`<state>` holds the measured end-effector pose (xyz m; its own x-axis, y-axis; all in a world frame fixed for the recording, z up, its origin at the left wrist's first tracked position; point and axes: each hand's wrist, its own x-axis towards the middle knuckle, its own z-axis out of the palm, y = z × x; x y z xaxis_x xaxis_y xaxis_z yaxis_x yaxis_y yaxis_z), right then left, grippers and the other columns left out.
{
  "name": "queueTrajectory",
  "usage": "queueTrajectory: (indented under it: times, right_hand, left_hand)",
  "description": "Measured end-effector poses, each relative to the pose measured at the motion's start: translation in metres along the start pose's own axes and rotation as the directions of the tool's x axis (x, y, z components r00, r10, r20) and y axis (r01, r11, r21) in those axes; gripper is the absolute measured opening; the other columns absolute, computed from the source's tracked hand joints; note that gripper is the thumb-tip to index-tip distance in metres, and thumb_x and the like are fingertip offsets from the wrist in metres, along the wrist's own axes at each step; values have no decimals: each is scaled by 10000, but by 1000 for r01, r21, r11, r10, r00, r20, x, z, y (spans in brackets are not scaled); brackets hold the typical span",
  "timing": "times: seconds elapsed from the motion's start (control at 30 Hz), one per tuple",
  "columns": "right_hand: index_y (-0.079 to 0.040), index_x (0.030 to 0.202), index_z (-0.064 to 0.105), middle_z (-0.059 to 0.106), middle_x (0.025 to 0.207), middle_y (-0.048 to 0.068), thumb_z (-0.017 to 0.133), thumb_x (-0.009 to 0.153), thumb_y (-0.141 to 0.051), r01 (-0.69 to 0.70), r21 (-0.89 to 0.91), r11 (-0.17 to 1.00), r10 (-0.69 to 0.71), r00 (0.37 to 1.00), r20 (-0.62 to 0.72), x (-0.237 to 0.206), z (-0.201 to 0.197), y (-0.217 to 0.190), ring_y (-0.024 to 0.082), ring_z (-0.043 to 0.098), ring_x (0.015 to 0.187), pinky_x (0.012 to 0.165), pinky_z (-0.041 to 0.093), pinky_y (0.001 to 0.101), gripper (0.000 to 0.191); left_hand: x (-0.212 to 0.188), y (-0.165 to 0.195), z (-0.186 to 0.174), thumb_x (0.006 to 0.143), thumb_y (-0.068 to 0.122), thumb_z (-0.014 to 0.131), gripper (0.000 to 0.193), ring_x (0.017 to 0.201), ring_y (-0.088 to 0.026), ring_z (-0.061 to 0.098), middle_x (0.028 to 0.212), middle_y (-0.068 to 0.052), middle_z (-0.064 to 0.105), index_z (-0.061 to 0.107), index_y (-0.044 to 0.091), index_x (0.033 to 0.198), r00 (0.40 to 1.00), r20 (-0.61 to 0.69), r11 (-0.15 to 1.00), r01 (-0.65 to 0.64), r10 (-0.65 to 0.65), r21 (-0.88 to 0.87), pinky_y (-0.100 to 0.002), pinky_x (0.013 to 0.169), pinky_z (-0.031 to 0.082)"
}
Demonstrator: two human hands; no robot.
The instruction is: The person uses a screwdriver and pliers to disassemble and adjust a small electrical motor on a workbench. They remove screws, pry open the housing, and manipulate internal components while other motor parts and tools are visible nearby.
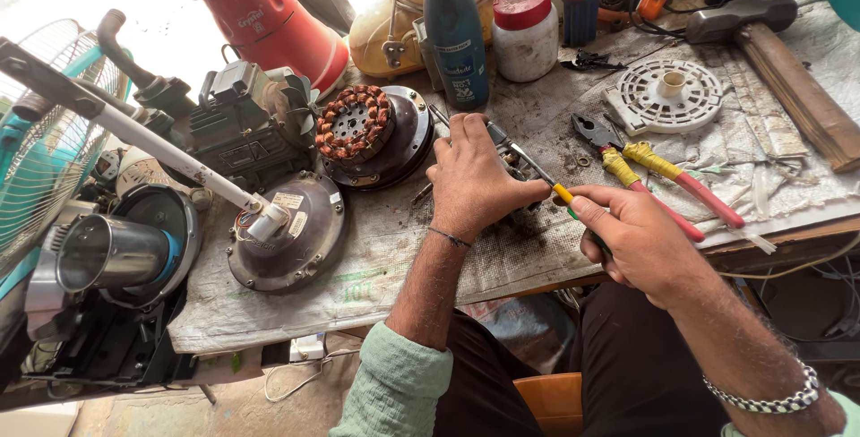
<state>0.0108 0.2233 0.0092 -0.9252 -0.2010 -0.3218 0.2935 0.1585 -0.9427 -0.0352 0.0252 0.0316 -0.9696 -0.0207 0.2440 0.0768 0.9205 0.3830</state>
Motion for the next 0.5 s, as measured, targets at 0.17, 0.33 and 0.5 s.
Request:
queueTrajectory:
  times: [0.17, 0.33, 0.5]
  right_hand:
    - [-77, 1386, 618, 522, 583, 38, 512, 1047, -354, -32, -8, 999, 32, 999, 19, -1, -3, -3, 65, 361, 366, 332, 285, 240, 451]
    - [-103, 1398, 606, 531, 581, 41, 510, 1041, -361, -34, -40, 999, 35, 999, 13, -2, -3, -6, 71, 372, 362, 332, 295, 245, 451]
    - [-92, 1379, 627, 534, 574, 35, 516, 1033, -345, 0, -43, 999, 1, 1000, 28, -2, -3, -4, 69, 360, 359, 329, 279, 243, 443]
  left_hand:
    - [0, -1, 1, 491, 613, 906, 1219, 1236, -433, 501, 1425, -227, 437, 404, -41, 1388, 1000, -7, 1000, -8, 8, 12, -605, 890, 511]
    - [-1, -1, 1, 486, 615, 912, 1217, 1235, -436, 504, 1441, -230, 431, 408, -39, 1380, 999, -30, 1000, -25, 25, 0, -609, 889, 503]
    - [-2, -3, 2, 495, 625, 886, 1188, 1248, -421, 517, 1437, -200, 459, 424, -19, 1379, 1000, -7, 1000, -7, 7, -16, -607, 919, 505]
